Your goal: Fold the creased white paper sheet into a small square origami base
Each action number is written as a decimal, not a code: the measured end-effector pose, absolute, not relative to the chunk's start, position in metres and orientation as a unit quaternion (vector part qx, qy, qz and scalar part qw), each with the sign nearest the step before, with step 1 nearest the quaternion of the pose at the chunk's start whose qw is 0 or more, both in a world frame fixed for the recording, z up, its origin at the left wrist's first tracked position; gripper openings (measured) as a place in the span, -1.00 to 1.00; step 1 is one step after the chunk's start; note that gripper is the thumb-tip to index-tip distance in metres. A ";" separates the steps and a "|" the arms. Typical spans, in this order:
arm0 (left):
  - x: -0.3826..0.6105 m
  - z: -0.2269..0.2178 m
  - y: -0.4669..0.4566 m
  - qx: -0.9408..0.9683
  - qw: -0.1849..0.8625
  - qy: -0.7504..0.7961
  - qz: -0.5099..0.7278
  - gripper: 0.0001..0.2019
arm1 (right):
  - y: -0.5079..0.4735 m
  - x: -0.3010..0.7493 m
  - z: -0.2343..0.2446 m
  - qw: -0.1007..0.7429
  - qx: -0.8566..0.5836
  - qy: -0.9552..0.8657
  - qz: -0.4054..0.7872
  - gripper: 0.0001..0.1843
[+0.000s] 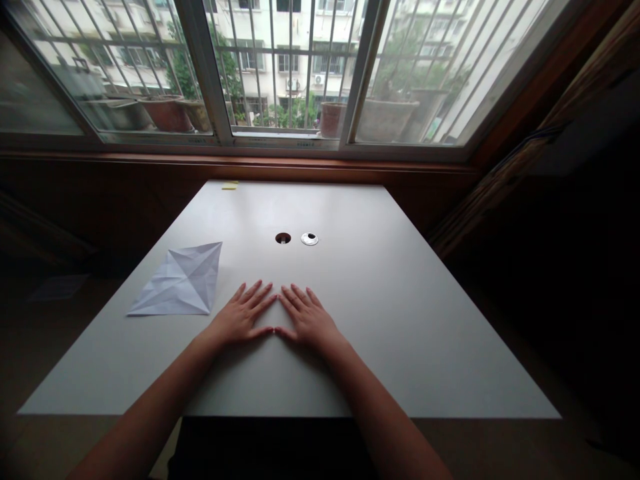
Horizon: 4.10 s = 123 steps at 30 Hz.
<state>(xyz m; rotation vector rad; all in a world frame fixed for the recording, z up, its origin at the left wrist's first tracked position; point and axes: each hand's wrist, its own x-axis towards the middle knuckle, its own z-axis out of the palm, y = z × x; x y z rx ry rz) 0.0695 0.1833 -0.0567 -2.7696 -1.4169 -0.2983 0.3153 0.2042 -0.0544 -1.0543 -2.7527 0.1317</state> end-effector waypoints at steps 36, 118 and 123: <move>0.069 -0.056 0.184 -0.885 -0.009 -0.456 -0.090 -0.22 | 0.204 0.314 -0.057 0.098 -0.355 -0.929 0.044 -0.12; 0.108 -0.060 0.177 -0.568 -0.402 -0.561 -0.449 -0.49 | 0.206 0.327 -0.061 0.328 -0.329 -0.877 0.122 -0.30; 0.115 -0.059 0.181 -0.538 -0.419 -0.578 -0.447 -0.54 | 0.206 0.325 -0.054 0.259 -0.354 -0.893 0.101 -0.34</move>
